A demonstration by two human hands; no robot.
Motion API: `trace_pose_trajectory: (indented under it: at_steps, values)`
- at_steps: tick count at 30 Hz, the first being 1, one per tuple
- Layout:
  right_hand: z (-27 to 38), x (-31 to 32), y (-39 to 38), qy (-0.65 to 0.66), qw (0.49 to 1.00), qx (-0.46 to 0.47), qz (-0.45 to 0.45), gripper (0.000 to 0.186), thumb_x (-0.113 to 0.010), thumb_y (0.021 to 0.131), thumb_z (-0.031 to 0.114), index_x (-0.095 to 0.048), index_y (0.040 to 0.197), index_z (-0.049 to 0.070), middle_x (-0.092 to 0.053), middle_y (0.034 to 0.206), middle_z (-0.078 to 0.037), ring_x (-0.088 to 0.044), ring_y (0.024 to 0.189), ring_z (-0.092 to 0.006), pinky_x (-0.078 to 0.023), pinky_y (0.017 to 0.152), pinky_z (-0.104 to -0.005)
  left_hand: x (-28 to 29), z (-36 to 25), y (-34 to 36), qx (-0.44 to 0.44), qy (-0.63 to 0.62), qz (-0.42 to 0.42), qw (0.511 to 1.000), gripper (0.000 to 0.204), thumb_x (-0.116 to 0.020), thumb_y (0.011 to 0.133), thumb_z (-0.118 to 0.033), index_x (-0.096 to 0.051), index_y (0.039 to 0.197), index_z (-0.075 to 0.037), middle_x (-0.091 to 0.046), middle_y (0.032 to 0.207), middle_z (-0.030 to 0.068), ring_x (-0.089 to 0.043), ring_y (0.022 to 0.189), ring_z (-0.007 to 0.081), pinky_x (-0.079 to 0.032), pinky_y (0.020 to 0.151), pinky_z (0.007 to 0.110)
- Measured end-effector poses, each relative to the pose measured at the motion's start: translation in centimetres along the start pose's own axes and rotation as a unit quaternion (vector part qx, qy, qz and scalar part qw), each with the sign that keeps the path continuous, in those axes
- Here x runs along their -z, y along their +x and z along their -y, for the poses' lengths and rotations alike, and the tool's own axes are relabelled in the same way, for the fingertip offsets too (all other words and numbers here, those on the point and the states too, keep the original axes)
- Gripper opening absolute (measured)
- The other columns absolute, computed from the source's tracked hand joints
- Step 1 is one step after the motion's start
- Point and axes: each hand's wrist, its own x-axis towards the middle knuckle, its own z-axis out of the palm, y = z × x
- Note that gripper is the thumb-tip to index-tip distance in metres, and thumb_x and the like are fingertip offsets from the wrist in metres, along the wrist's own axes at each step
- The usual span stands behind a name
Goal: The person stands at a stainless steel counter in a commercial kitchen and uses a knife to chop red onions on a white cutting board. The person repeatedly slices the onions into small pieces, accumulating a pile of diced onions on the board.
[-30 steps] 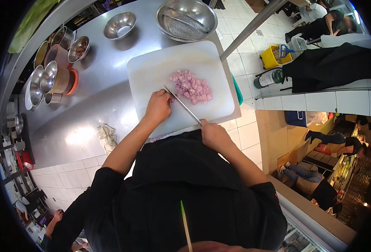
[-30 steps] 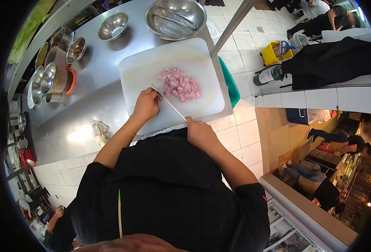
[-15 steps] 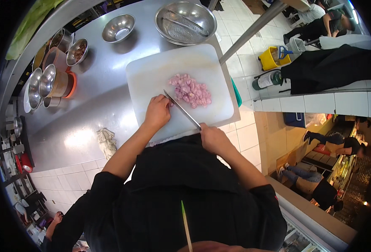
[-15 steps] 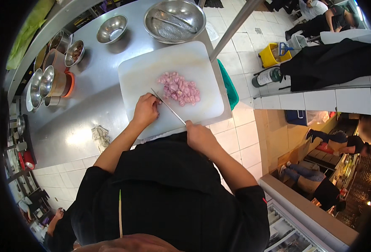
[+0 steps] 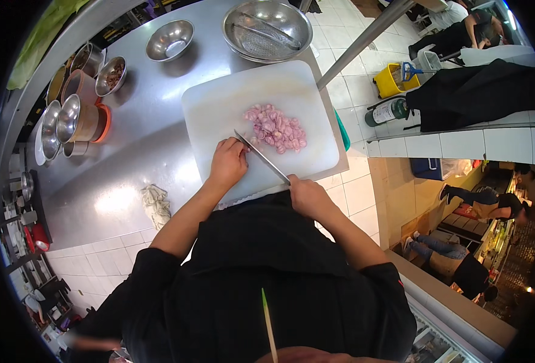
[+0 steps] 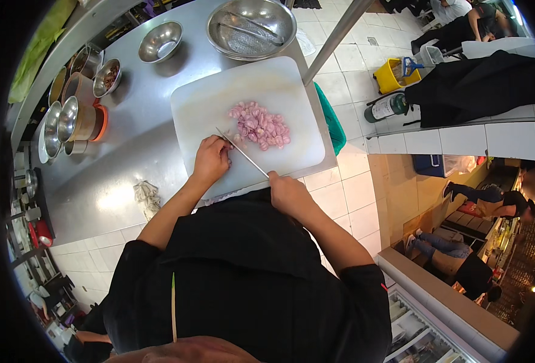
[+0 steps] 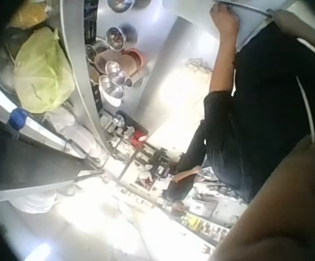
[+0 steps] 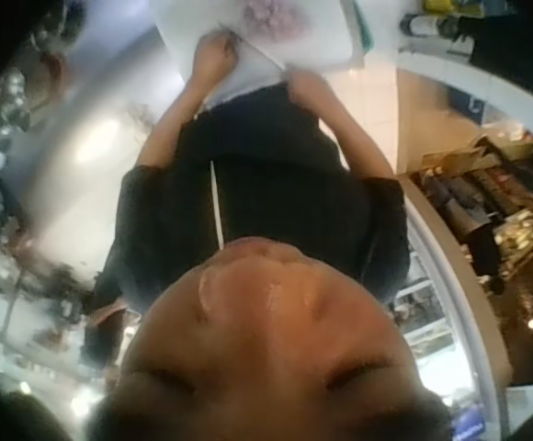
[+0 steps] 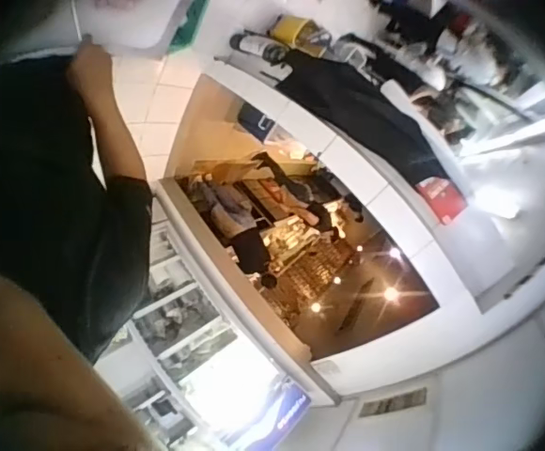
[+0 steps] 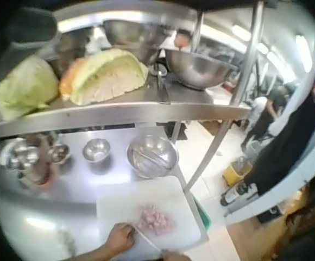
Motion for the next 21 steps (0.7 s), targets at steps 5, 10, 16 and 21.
trace_pose_trajectory:
  at_steps: [5, 10, 16, 21]
  values:
    - [-0.8, 0.4, -0.5, 0.024, 0.998, -0.030, -0.043, 0.022, -0.048, 0.096, 0.011, -0.052, 0.109, -0.005, -0.066, 0.078, -0.031, -0.065, 0.076, -0.0506, -0.051, 0.072, -0.0603, -0.7, -0.3, 0.8, -0.011, 0.026, 0.009, 1.000, 0.010, -0.064, 0.080, 0.000, -0.069, 0.087, -0.005, -0.065, 0.097, 0.0119, -0.062, 0.091, 0.0334, -0.049, 0.089, 0.044]
    - [0.0, 1.1, -1.1, 0.039, 0.997, -0.039, -0.048, 0.023, -0.047, 0.096, 0.011, -0.052, 0.111, -0.005, -0.066, 0.078, -0.032, -0.065, 0.077, -0.0511, -0.050, 0.072, -0.0606, -1.4, -0.4, 1.4, 0.043, 0.007, 0.034, 0.998, 0.011, -0.063, 0.080, -0.001, -0.070, 0.088, -0.005, -0.066, 0.094, 0.0124, -0.063, 0.094, 0.0344, -0.049, 0.090, 0.045]
    - [-0.3, 0.7, -0.2, -0.008, 1.000, -0.012, -0.015, 0.024, -0.045, 0.093, 0.009, -0.052, 0.111, -0.006, -0.067, 0.079, -0.031, -0.067, 0.077, -0.0494, -0.052, 0.070, -0.0593, -1.2, -0.2, 1.6, 0.044, 0.022, 0.049, 0.998, 0.010, -0.063, 0.079, -0.001, -0.070, 0.085, -0.004, -0.067, 0.093, 0.0135, -0.062, 0.095, 0.0357, -0.048, 0.091, 0.045]
    - [-0.1, 1.1, 0.0, -0.017, 1.000, 0.010, -0.020, 0.024, -0.044, 0.092, 0.007, -0.052, 0.111, -0.006, -0.067, 0.083, -0.032, -0.067, 0.079, -0.0496, -0.052, 0.073, -0.0585, -1.0, -0.3, 1.8, 0.041, 0.040, 0.048, 0.997, 0.010, -0.062, 0.079, -0.001, -0.070, 0.085, -0.004, -0.067, 0.093, 0.0146, -0.062, 0.094, 0.0363, -0.048, 0.091, 0.045]
